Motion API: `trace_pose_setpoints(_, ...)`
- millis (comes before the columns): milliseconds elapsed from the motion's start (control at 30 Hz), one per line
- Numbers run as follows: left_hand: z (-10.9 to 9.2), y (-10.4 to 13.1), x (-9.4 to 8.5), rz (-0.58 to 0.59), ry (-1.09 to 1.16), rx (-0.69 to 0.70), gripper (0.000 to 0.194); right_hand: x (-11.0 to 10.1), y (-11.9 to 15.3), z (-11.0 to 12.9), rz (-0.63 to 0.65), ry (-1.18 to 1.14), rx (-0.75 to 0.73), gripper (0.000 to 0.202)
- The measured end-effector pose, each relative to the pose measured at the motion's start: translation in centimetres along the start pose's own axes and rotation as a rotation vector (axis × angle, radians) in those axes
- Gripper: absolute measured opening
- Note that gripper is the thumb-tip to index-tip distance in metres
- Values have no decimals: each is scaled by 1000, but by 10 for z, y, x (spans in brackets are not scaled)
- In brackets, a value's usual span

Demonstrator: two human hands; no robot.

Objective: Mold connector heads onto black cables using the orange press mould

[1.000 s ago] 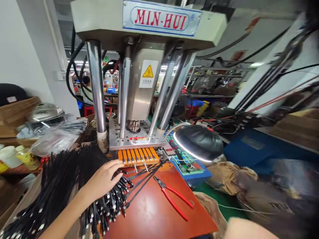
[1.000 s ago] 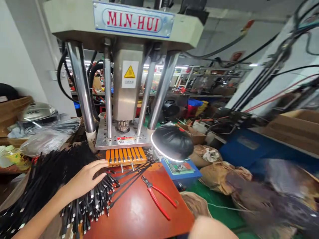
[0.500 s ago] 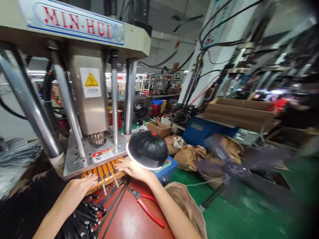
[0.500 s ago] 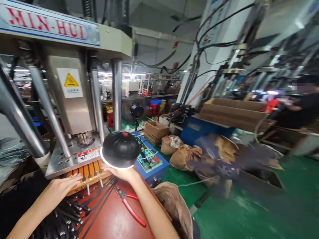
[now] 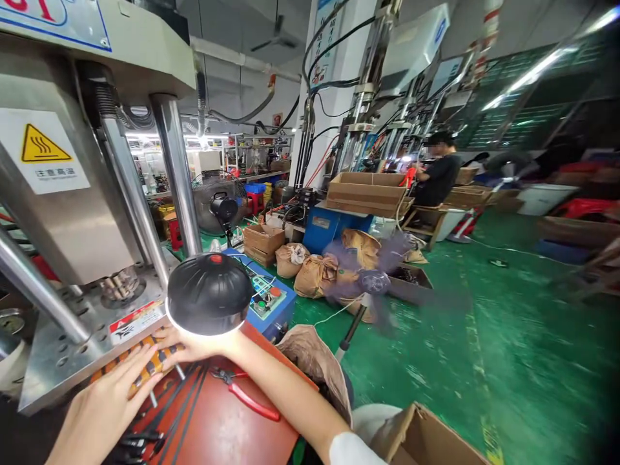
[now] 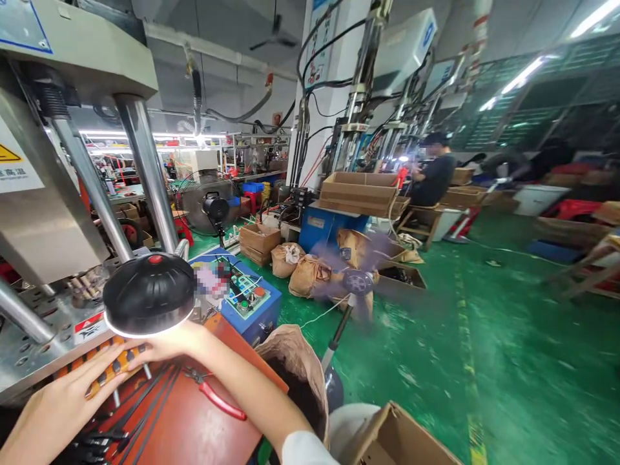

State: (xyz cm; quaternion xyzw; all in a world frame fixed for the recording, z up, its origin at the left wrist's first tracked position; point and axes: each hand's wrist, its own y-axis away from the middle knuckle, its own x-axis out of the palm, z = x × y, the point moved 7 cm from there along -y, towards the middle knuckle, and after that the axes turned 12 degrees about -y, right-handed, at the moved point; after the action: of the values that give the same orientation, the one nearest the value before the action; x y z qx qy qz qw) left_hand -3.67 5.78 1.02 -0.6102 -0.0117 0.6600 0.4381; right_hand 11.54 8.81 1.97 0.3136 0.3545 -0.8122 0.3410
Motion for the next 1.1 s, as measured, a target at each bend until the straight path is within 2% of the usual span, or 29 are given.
trace_pose_setpoints(67,-10,-9,4,125,-19,4,40,2,-6,-10,12,-89,43,18)
trace_pose_setpoints(133,-13,-11,6,181,-23,-15,41,2,-4,-22,-52,-175,118,16)
trace_pose_setpoints(200,-15,-9,2,149,-10,2,46,2,4,-30,-163,-234,152,18)
trace_pose_setpoints(333,-16,-7,-12,-24,3,24,50,0,25,-42,-466,-269,233,24)
trace_pose_setpoints(367,-16,-7,-15,-56,1,8,48,0,28,-43,-505,-268,252,27)
trace_pose_setpoints(433,-16,-10,-20,-53,13,-15,44,0,29,-38,-508,-285,248,29)
trace_pose_setpoints(533,-17,-11,-31,131,84,-33,38,-3,29,-24,-411,-289,195,28)
trace_pose_setpoints(633,-1,2,-59,314,123,-180,35,-5,32,-15,-323,-154,159,33)
trace_pose_setpoints(733,33,44,-89,481,-24,-472,39,-2,32,-15,-301,21,139,37)
trace_pose_setpoints(800,57,92,-102,612,-233,-707,48,4,31,-16,-274,85,115,40)
trace_pose_setpoints(867,74,144,-109,671,-429,-883,47,10,30,-16,-244,128,93,43)
trace_pose_setpoints(933,84,189,-110,662,-580,-1000,48,13,31,-16,-233,175,82,45)
trace_pose_setpoints(1000,91,224,-105,662,-683,-1112,73,15,32,-17,-242,231,81,47)
trace_pose_setpoints(1033,94,237,-102,676,-699,-1173,84,17,32,-17,-247,258,81,47)
trace_pose_setpoints(1100,99,253,-95,707,-628,-1276,93,19,32,-18,-253,300,81,49)
